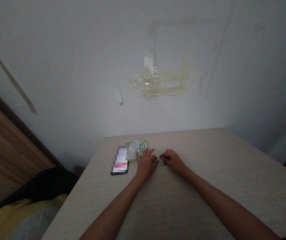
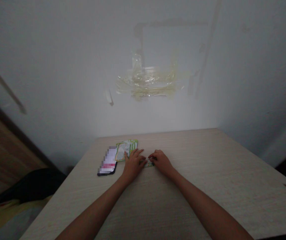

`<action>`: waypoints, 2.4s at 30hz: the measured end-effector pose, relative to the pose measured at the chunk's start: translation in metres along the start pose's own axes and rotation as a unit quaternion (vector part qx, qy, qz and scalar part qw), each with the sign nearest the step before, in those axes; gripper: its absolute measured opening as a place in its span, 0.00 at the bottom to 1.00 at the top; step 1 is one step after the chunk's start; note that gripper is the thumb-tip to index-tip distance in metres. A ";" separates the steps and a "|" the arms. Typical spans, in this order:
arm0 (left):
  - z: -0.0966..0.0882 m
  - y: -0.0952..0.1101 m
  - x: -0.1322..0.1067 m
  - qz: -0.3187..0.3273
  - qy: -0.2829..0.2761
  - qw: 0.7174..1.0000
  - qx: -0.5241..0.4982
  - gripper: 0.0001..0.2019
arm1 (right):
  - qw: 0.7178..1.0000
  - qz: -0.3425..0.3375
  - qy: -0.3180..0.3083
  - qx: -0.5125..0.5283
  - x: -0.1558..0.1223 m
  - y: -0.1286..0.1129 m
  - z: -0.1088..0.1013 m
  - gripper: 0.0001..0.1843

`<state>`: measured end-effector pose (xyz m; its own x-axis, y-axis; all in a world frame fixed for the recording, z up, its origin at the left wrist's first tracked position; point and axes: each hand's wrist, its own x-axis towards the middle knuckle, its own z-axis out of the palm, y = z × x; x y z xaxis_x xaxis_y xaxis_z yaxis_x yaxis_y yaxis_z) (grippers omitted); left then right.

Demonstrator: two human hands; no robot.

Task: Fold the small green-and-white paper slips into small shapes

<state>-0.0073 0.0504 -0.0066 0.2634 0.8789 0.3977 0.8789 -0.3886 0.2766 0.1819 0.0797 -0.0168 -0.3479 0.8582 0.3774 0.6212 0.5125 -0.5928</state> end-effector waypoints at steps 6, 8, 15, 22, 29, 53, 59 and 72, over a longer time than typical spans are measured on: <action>0.000 -0.001 0.000 -0.003 0.002 1.000 0.004 0.06 | 1.000 -0.002 -0.001 0.000 0.001 0.003 0.003 0.05; -0.001 0.000 0.000 -0.004 0.001 1.000 0.006 0.06 | 1.000 -0.006 0.004 0.000 0.001 0.004 0.004 0.05; -0.003 0.000 -0.002 -0.006 0.003 1.000 0.020 0.09 | 0.999 -0.022 0.013 0.019 -0.001 0.006 0.003 0.05; -0.001 0.000 -0.001 0.011 -0.022 1.000 0.016 0.12 | 0.999 -0.021 0.023 0.018 -0.002 0.006 0.003 0.06; -0.009 0.001 -0.002 0.002 -0.003 1.000 0.030 0.10 | 0.997 -0.068 0.037 0.006 -0.007 -0.005 -0.005 0.07; -0.014 0.004 -0.008 0.009 -0.005 1.000 0.009 0.06 | 0.995 -0.063 0.024 -0.077 -0.009 -0.002 -0.003 0.10; -0.012 -0.001 -0.009 -0.003 -0.001 1.000 0.013 0.08 | 0.996 -0.074 0.021 -0.047 -0.009 -0.002 -0.005 0.08; -0.008 -0.003 -0.009 -0.003 -0.005 1.000 0.013 0.07 | 0.994 -0.097 0.033 -0.037 -0.008 0.003 0.000 0.12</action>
<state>-0.0152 0.0415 -0.0034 0.2619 0.8836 0.3882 0.8901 -0.3765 0.2566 0.1865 0.0742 -0.0222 -0.4212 0.7391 0.5257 0.5985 0.6620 -0.4512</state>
